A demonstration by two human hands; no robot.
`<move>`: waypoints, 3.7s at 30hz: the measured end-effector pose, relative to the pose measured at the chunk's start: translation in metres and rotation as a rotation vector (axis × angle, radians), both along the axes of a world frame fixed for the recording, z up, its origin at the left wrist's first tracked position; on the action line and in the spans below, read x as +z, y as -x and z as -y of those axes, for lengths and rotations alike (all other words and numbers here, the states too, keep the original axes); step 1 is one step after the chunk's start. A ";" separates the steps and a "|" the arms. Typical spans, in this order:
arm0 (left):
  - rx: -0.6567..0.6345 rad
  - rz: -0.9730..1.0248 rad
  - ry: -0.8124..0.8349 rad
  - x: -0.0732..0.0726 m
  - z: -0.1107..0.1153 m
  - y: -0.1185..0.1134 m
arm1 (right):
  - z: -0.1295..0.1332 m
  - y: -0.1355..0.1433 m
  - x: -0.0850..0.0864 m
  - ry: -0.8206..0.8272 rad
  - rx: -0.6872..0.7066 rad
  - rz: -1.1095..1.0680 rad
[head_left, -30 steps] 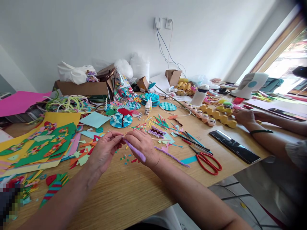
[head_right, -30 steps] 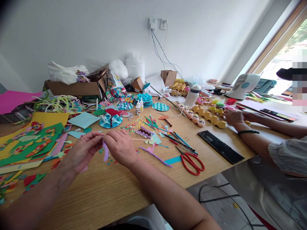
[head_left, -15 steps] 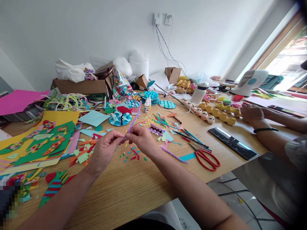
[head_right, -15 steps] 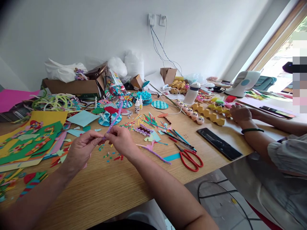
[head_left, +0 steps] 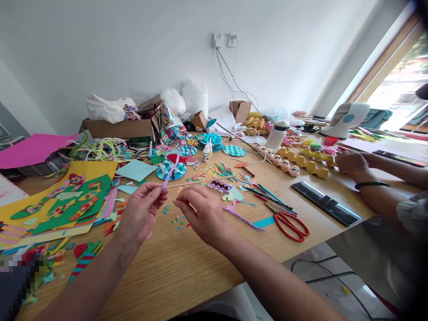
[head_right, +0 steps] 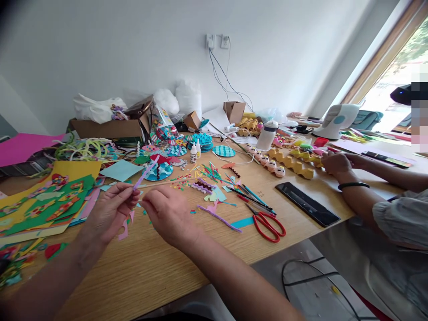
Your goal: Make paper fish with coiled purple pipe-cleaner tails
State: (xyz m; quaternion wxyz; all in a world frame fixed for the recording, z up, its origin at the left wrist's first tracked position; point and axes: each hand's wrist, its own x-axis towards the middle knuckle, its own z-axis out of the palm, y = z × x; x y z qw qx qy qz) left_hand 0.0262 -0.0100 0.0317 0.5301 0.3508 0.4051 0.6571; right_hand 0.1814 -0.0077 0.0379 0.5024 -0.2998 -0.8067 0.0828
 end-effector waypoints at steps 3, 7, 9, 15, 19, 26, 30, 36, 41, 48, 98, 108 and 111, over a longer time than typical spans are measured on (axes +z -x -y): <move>-0.056 0.145 0.088 0.006 0.009 0.002 | -0.003 0.002 -0.009 0.042 0.000 -0.135; -0.157 0.289 0.160 0.009 0.021 -0.005 | -0.020 0.006 -0.010 0.040 0.092 -0.200; -0.183 0.322 0.171 0.010 0.025 -0.009 | -0.027 0.010 -0.010 0.020 0.176 -0.193; -0.103 0.321 0.151 0.008 0.027 -0.012 | -0.028 0.020 -0.018 0.126 0.190 -0.141; -0.003 0.235 0.081 0.002 0.024 -0.010 | -0.022 0.026 -0.019 0.359 0.198 -0.119; 0.081 -0.046 -0.039 0.001 0.021 -0.008 | -0.014 0.028 -0.017 0.806 0.356 -0.311; 0.106 -0.182 -0.094 0.001 0.020 -0.008 | -0.008 0.026 -0.013 0.861 0.476 -0.457; 0.126 -0.378 -0.207 -0.008 0.013 -0.009 | -0.010 0.027 -0.017 0.964 0.523 -0.689; 0.089 -0.540 -0.256 -0.004 0.012 -0.007 | -0.014 0.020 -0.018 0.978 0.573 -0.693; -0.006 -0.545 -0.217 0.013 0.021 -0.002 | -0.017 0.015 -0.015 0.910 0.632 -0.623; 0.133 -0.815 -0.231 0.009 0.000 0.003 | -0.009 0.020 -0.021 0.962 0.229 -0.385; 0.079 -1.038 -0.451 -0.005 0.007 0.005 | -0.004 0.007 0.010 1.117 0.376 -0.596; 0.014 -1.138 -0.537 -0.013 0.009 0.007 | -0.006 0.001 0.017 1.047 0.272 -0.267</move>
